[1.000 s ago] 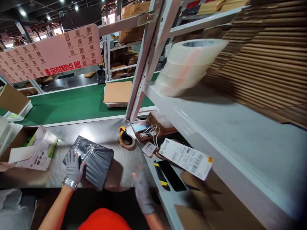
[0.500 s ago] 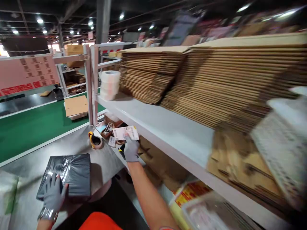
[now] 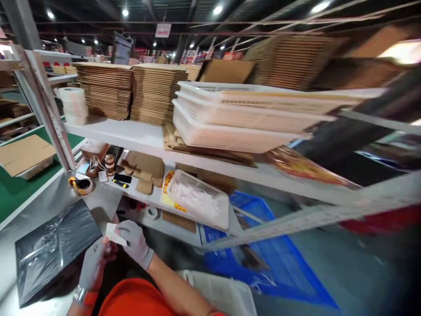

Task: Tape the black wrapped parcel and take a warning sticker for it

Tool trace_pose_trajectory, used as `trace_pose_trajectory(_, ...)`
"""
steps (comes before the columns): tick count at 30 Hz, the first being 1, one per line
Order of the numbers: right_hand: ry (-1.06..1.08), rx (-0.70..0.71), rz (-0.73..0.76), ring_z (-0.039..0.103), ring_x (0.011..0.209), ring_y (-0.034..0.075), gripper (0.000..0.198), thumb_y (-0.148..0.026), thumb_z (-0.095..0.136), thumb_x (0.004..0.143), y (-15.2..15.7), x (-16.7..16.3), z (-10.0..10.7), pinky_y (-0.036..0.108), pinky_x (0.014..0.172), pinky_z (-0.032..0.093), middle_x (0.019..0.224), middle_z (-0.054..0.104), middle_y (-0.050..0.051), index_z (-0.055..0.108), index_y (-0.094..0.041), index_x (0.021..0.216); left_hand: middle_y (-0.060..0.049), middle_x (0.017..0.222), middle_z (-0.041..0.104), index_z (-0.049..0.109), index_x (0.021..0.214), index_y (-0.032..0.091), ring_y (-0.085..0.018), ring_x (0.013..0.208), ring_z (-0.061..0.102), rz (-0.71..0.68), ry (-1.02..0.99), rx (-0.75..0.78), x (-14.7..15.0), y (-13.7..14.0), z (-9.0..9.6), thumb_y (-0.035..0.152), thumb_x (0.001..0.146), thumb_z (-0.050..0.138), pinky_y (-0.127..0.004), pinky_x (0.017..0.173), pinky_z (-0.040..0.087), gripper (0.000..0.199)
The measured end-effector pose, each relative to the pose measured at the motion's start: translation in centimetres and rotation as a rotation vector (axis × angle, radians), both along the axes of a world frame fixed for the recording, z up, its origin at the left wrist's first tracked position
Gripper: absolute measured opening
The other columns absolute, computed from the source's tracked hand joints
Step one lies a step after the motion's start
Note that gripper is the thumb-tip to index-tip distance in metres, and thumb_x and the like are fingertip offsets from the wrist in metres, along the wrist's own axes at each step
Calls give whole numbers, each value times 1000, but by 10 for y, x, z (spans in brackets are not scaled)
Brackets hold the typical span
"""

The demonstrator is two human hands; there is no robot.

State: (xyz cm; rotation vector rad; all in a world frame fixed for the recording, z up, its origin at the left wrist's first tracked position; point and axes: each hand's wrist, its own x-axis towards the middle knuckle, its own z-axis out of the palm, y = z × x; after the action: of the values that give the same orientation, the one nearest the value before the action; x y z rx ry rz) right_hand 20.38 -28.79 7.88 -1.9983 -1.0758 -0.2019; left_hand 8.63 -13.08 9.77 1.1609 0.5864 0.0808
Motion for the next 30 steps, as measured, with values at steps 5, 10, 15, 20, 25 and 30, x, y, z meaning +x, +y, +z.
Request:
trace_pose_trajectory(5,-52,59,-128,82,100,27,27,-32,63,111,-50,-31,-11,44,88,67,107,90,9,89,-30,115,-5,78,78,76,77,24,-25,80,77,-152,11,-120,3,-25,9,76,63,95,-36,70,60,57)
trace_pose_trajectory(10,351,142,-12,81,120,27,42,-19,67,95,-59,-46,11,46,110,66,130,86,12,86,-25,132,-7,77,79,75,74,23,-25,78,73,-164,-57,153,-2,-26,22,72,72,87,-38,76,61,50)
trace_pose_trajectory(15,736,248,294,76,129,31,43,-49,71,100,-40,-50,31,49,119,60,141,82,13,84,-24,132,-8,90,86,81,82,25,-26,88,77,-143,-174,560,-11,-15,22,59,94,70,-38,86,60,37)
trace_pose_trajectory(20,988,283,152,79,112,31,40,-64,82,95,-11,-47,23,45,108,62,114,88,9,87,-24,98,-10,97,88,81,83,27,-28,94,79,-127,-161,666,-24,-15,19,50,96,70,-40,90,60,28)
trace_pose_trajectory(25,960,173,218,75,89,26,44,-64,78,94,4,-35,5,40,92,59,89,83,7,80,-23,79,-8,83,82,77,77,23,-24,81,72,-83,-34,548,-37,-4,11,59,92,72,-37,81,53,39)
trace_pose_trajectory(30,991,26,183,68,70,22,35,-57,75,87,-2,-9,-5,34,67,54,75,75,2,80,-23,84,-4,77,78,75,77,21,-20,76,66,-112,79,498,-69,35,13,52,81,77,-32,74,48,30)
